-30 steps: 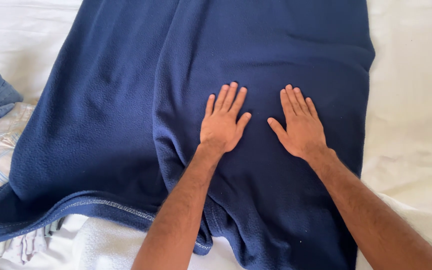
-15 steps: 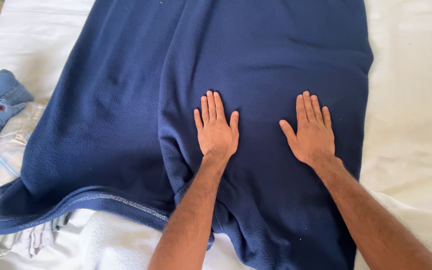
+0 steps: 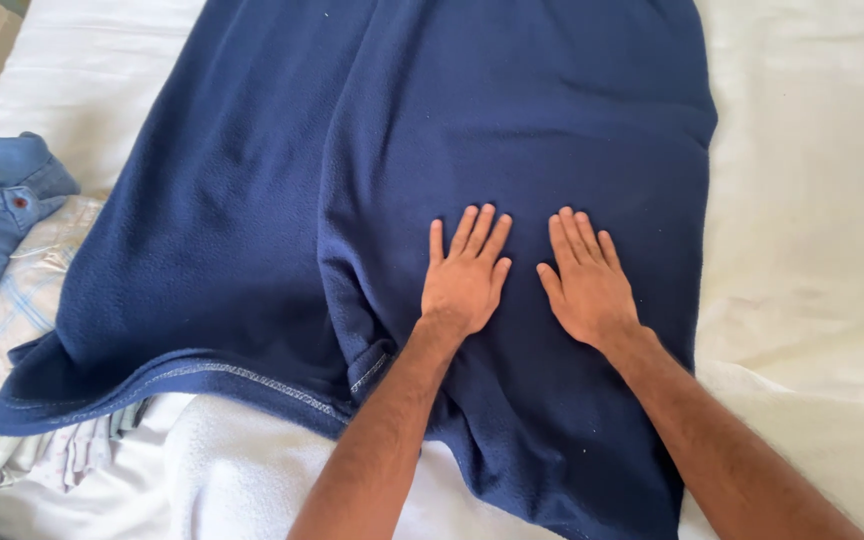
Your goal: The person folds a large dark blue bed sheet on a white bed surface. They smooth the fabric with both hands, fold the bottom edge up, and then fold the sides inward to create a neat rectangular shape.
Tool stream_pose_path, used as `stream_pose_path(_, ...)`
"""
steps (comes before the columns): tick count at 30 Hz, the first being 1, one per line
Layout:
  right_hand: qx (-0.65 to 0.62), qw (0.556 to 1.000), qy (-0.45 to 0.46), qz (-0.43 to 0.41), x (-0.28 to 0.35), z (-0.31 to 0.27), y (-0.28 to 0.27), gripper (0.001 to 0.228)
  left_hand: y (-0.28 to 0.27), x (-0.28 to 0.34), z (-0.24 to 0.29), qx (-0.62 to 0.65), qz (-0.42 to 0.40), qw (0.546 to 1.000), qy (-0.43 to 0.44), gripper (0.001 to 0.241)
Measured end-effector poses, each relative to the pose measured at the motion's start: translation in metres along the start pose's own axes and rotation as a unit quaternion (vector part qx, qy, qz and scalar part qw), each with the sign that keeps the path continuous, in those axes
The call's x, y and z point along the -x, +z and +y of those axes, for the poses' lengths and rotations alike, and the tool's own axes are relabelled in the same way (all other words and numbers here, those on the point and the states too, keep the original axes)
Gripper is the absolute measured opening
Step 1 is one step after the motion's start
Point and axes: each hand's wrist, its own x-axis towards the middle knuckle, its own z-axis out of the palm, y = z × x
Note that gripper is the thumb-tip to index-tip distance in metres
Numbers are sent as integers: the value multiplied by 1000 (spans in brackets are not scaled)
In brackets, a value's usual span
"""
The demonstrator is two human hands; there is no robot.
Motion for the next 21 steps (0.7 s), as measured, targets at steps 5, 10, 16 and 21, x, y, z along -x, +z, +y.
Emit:
stream_pose_path(5, 9, 999, 44, -20, 9, 5, -2, 77, -5, 8, -3, 60, -19, 994, -88, 66)
stream_pose_path(10, 11, 998, 62, -18, 17, 6, -2, 79, -1, 14, 0, 51, -16, 987, -150, 70)
stream_pose_path(16, -10, 996, 86, -37, 22, 11, 0, 81, 6, 18, -1, 56, -13, 975, -213, 77)
stream_pose_path(21, -9, 995, 102, -19, 23, 12, 2, 83, 7, 20, -3, 43, 8, 962, -269, 80)
